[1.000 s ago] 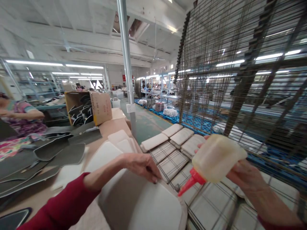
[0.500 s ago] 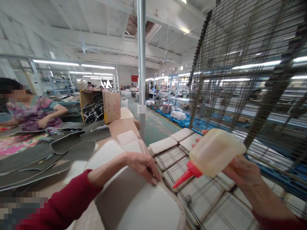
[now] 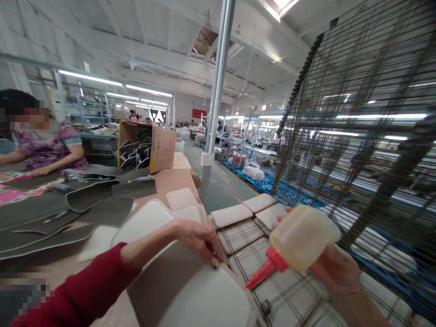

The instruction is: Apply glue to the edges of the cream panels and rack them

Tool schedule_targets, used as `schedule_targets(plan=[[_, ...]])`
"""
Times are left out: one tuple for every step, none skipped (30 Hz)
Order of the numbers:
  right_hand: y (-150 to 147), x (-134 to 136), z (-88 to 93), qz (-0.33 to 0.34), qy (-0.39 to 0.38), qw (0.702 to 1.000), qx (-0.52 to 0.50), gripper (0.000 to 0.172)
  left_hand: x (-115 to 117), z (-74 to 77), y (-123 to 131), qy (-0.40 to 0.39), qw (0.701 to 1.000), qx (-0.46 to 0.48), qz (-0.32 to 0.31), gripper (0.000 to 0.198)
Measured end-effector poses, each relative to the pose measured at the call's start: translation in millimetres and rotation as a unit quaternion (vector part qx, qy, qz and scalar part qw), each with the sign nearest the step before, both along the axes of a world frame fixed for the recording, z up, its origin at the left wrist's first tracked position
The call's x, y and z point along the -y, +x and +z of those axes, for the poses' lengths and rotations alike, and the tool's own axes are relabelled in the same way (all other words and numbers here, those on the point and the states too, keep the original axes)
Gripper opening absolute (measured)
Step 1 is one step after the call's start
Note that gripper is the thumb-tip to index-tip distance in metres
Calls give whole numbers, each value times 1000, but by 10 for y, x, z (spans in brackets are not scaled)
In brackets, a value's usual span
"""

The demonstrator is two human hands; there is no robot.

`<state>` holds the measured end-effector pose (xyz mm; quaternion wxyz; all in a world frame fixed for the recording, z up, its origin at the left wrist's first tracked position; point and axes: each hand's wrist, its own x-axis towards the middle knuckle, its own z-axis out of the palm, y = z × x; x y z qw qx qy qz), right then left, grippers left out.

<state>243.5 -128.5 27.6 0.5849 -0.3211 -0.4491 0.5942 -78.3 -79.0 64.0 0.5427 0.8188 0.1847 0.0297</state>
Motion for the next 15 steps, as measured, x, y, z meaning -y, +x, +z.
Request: schedule_targets(plan=[[-11,-1,2,14,10,1000,5,72,-12,11,-11,-6,1000,6,2,46],[-29,6,18,17,13,1000,4,72,-22,25,-18,-16,1000,10,1,46],[-54,21,50,11,11,1000,-2,73,-29,39,-20,-27,1000,13,-3,46],[-86,43,95,0,8,1000,-12,74,-34,53,-17,-39,999,11,-13,46],[-125,68,151,-5,6,1000,-21,74,-37,66,-8,-51,998,7,-27,47],[-167,94,210,-5,4,1000,-24,74,-38,77,5,-62,997,4,-42,47],[-209,118,267,0,5,1000,-20,72,-37,86,20,-71,996,2,-57,48],[-247,137,317,8,9,1000,-12,71,-33,93,37,-79,994,1,-71,50],[-279,151,356,16,13,1000,-3,70,-29,99,52,-86,993,-2,-82,52],[-304,158,382,23,14,1000,3,70,-23,103,65,-93,992,-3,-88,53],[-319,159,393,29,12,999,6,70,-16,106,75,-100,991,-4,-91,54],[-324,154,393,33,11,999,6,70,-10,109,81,-105,990,-8,-93,54],[-321,144,381,36,9,999,4,70,-3,111,85,-109,990,-11,-93,54],[-310,129,360,36,8,999,1,70,4,113,87,-111,990,-12,-91,53],[-292,111,333,36,8,999,-3,70,11,115,89,-111,990,-13,-89,51]])
